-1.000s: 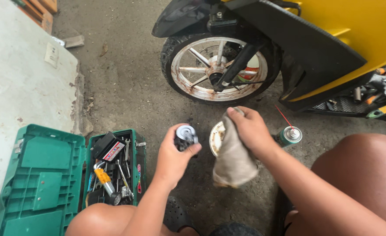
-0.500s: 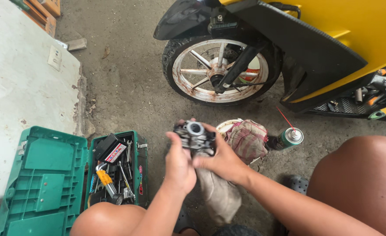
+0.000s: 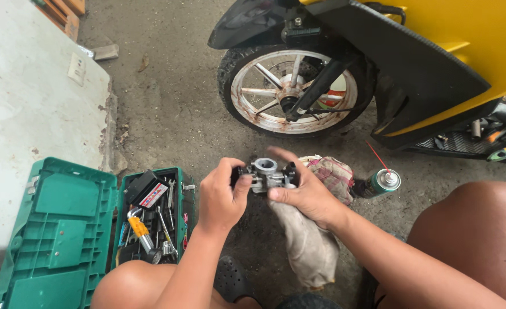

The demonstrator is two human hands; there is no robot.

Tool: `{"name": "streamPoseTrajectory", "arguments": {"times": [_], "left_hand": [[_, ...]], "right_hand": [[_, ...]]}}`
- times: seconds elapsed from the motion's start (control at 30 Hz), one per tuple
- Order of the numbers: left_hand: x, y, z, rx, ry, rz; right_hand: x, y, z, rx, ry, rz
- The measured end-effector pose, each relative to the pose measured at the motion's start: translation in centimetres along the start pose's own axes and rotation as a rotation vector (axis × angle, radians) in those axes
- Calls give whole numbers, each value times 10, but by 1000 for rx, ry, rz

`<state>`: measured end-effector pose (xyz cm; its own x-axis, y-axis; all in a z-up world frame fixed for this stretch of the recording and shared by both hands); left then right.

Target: The person cleans a motorcycle carburetor by spraying it with cleaner and wiping the internal and external surfaces with a cloth.

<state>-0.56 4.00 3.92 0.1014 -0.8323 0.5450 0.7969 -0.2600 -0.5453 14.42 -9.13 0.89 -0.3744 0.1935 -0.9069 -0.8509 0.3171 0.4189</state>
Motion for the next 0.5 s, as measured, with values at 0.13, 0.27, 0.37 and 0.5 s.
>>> {"name": "streamPoseTrajectory", "arguments": {"times": [0.13, 0.27, 0.37, 0.5], "left_hand": [[-6, 6, -5, -3, -132, -45], [-20, 26, -13, 4, -432, -142], [-26, 38, -18, -54, -784, -385], [-23, 24, -13, -246, -1100, -512]], "right_hand": [[-3, 2, -1, -11, 77, -64], [-12, 1, 2, -42, -141, -407], [-17, 1, 1, -49, -201, -621], [-14, 0, 0, -45, -200, -628]]}}
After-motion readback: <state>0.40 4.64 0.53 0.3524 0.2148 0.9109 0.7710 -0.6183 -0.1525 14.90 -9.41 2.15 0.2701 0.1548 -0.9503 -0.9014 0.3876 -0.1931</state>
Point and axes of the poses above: each hand's wrist, its own z-axis towards the middle knuckle, its own y-axis out of the palm, x = y × z, the point moved 1 cm from there along z, towards the middle knuckle, and after that the axes turned 2 degrees about x, right-handed, at the moved point
